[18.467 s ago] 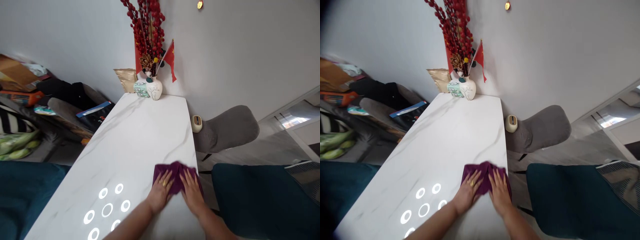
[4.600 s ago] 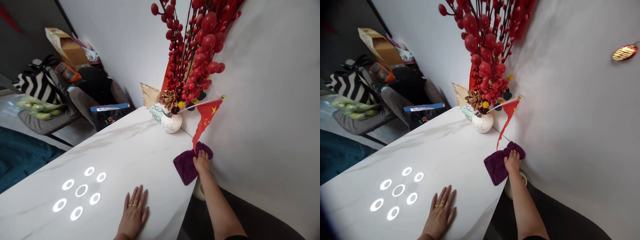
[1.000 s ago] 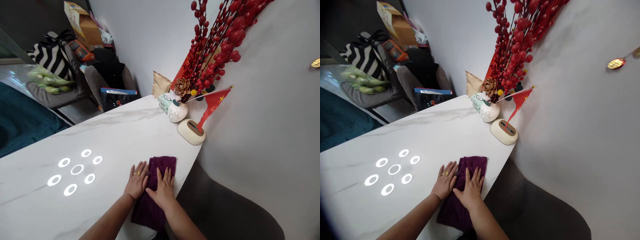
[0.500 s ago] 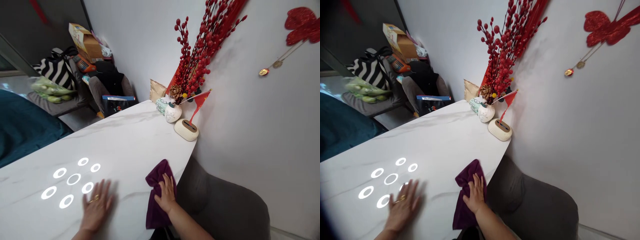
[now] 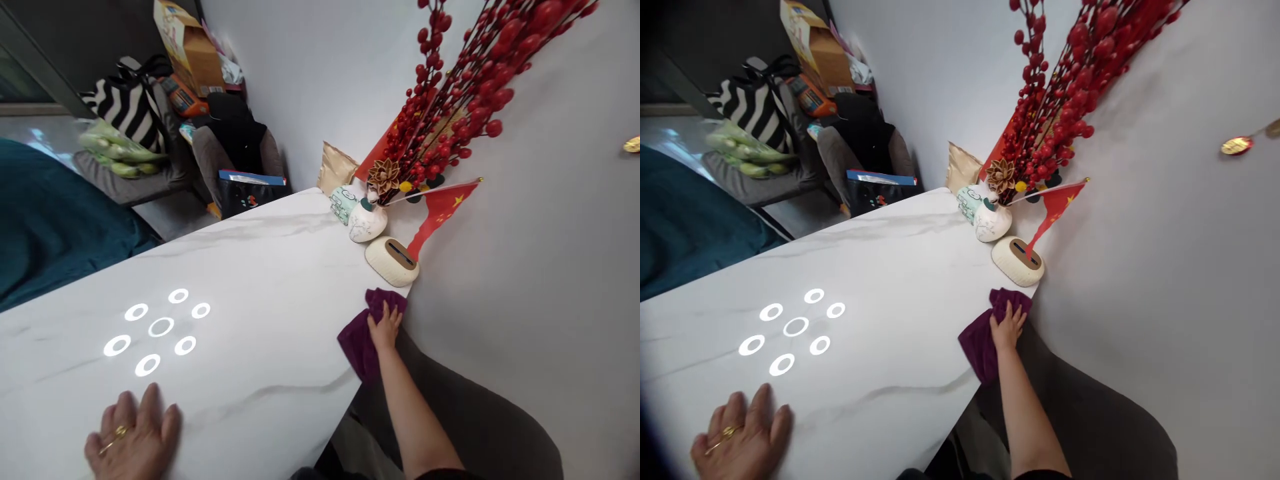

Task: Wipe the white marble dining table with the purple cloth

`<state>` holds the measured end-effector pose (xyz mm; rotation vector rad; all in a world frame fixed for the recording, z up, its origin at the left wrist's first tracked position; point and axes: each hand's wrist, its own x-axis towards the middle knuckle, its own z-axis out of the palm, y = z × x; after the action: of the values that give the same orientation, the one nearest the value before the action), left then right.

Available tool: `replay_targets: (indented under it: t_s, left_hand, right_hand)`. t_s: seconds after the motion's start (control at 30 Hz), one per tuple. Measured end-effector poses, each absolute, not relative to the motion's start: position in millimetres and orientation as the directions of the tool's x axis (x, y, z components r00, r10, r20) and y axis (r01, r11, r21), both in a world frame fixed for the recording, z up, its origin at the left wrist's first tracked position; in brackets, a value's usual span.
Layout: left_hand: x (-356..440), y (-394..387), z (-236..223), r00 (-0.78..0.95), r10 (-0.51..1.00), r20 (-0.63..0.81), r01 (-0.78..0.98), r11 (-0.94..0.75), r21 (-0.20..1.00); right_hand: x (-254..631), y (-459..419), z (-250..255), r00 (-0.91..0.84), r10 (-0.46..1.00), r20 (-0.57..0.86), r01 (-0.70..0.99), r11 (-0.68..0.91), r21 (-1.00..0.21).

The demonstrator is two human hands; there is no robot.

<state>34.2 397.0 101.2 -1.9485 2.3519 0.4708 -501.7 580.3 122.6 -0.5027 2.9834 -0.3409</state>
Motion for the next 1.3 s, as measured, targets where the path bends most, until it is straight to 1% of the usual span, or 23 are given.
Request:
replay_targets:
  t_s: [0.1, 0.2, 0.27, 0.33, 0.43, 0.57, 0.67, 0.77, 0.9, 1.0, 1.17, 1.23, 1.3]
  left_hand:
    - [30.7, 396.3, 106.8, -0.175, -0.977, -0.123, -0.979, 0.158, 0.131]
    - [33.0, 396.4, 101.2, -0.159, -0.978, -0.136, -0.983, 0.145, 0.109]
    - [35.5, 396.6, 96.5, -0.150, -0.977, -0.154, -0.985, 0.135, 0.103]
    - [37.1, 396.8, 93.7, -0.143, -0.974, -0.174, -0.987, 0.127, 0.100]
    - [38.0, 396.9, 93.8, -0.140, -0.971, -0.193, -0.987, 0.122, 0.101]
    - [38.9, 397.3, 96.1, -0.149, -0.969, -0.200, -0.985, 0.128, 0.114]
    - [40.1, 397.8, 97.0, -0.147, -0.966, -0.214, -0.982, 0.117, 0.148]
    - [41.2, 398.6, 98.7, -0.145, -0.965, -0.218, -0.976, 0.104, 0.191]
    - [42.3, 399.5, 100.7, -0.143, -0.964, -0.224, -0.970, 0.092, 0.225]
    - [43.4, 399.5, 97.6, -0.140, -0.965, -0.221, -0.970, 0.089, 0.227]
    - [45.8, 399.7, 84.2, -0.129, -0.969, -0.209, -0.977, 0.089, 0.192]
    - [47.0, 400.5, 77.9, -0.120, -0.974, -0.195, -0.980, 0.084, 0.182]
    - [49.0, 401.6, 71.3, -0.110, -0.979, -0.172, -0.981, 0.079, 0.177]
  right_hand:
    - [-548.4, 563.9, 127.6, -0.960, -0.256, -0.109, -0.223, 0.942, -0.249]
    - [-570.3, 554.3, 128.3, -0.973, -0.193, -0.129, -0.158, 0.957, -0.244]
    - [-571.8, 552.8, 127.9, -0.975, -0.189, -0.117, -0.158, 0.960, -0.233]
    - [-562.7, 555.0, 127.4, -0.963, -0.253, -0.090, -0.228, 0.947, -0.227]
    - [-526.1, 563.3, 125.9, -0.910, -0.409, -0.066, -0.385, 0.895, -0.227]
    - [-434.9, 582.9, 120.3, -0.803, -0.592, -0.066, -0.565, 0.792, -0.233]
    - [-355.1, 608.7, 116.3, -0.690, -0.720, -0.072, -0.692, 0.686, -0.225]
    - [-291.7, 640.6, 113.4, -0.619, -0.779, -0.102, -0.747, 0.624, -0.230]
    - [-258.5, 667.0, 103.1, -0.635, -0.769, -0.073, -0.720, 0.624, -0.303]
    - [-277.2, 657.6, 92.8, -0.677, -0.736, -0.020, -0.693, 0.646, -0.318]
    - [-367.0, 588.3, 89.8, -0.739, -0.672, 0.039, -0.651, 0.698, -0.298]
    - [-407.7, 552.7, 94.6, -0.707, -0.707, 0.027, -0.685, 0.675, -0.275]
    - [-443.9, 518.6, 100.4, -0.633, -0.773, -0.025, -0.749, 0.621, -0.233]
